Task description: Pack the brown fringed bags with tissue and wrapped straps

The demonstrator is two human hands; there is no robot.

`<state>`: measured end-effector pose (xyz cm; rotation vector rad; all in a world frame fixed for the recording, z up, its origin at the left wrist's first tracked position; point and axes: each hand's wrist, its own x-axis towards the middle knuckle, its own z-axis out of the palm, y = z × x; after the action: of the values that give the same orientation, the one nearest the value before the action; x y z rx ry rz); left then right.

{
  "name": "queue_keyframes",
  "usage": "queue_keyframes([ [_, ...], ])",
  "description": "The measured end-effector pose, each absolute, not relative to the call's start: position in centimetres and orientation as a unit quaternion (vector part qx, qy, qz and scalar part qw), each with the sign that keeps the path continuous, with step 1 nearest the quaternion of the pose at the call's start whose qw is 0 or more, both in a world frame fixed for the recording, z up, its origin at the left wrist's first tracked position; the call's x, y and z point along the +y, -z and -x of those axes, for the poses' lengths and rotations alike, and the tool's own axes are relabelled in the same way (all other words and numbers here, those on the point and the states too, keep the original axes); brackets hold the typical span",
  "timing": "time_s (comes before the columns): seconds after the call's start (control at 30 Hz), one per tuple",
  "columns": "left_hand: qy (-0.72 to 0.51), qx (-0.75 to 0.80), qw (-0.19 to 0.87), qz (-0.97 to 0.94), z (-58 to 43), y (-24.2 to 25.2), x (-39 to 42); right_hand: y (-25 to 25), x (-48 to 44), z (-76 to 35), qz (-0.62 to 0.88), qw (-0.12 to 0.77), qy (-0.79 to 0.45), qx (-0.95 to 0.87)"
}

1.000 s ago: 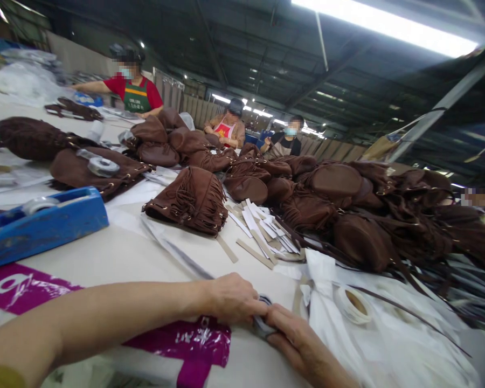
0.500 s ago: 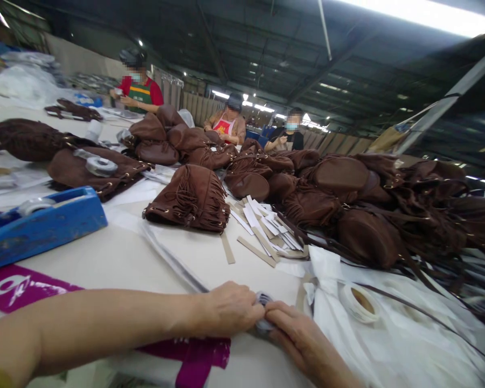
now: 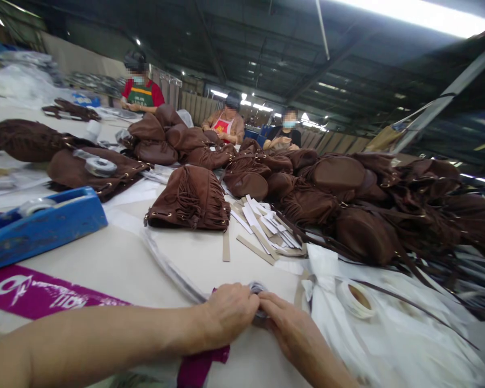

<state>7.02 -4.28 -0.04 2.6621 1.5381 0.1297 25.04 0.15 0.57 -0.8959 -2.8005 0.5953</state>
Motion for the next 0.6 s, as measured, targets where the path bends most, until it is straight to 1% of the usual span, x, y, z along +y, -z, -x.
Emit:
queue_keyframes([
  [0.1, -0.045, 0.534, 0.050, -0.843, -8.1, 0.7, -5.1, 0.2, -0.7, -24.8, 0.340, 0.090, -0.206, -0.913],
  [0.17, -0.056, 0.498, 0.056, -0.864, -7.1, 0.6, -5.2, 0.5, -0.8, -25.1, 0.304, 0.107, -0.243, -0.915],
  [0.23, -0.065, 0.448, 0.039, -0.891, -5.5, 0.1, -4.9, 0.3, -0.5, -25.6, 0.244, 0.118, -0.277, -0.922],
  [0.33, -0.059, 0.410, 0.003, -0.910, -4.4, -0.1, -4.6, -0.3, 0.1, -25.7, 0.212, 0.107, -0.300, -0.924],
  [0.43, -0.066, 0.463, 0.002, -0.884, -5.8, 0.9, -5.1, -0.5, -0.5, -24.9, 0.270, 0.083, -0.278, -0.918],
  [0.5, -0.075, 0.507, 0.020, -0.858, -6.8, 1.4, -5.5, -0.2, -1.3, -24.3, 0.324, 0.093, -0.254, -0.906],
  [0.53, -0.075, 0.512, 0.033, -0.855, -6.8, 1.5, -5.6, 0.0, -1.6, -24.2, 0.335, 0.105, -0.251, -0.902],
  [0.6, -0.068, 0.478, 0.048, -0.874, -6.1, 1.0, -5.4, 0.2, -1.7, -24.2, 0.304, 0.127, -0.266, -0.906],
])
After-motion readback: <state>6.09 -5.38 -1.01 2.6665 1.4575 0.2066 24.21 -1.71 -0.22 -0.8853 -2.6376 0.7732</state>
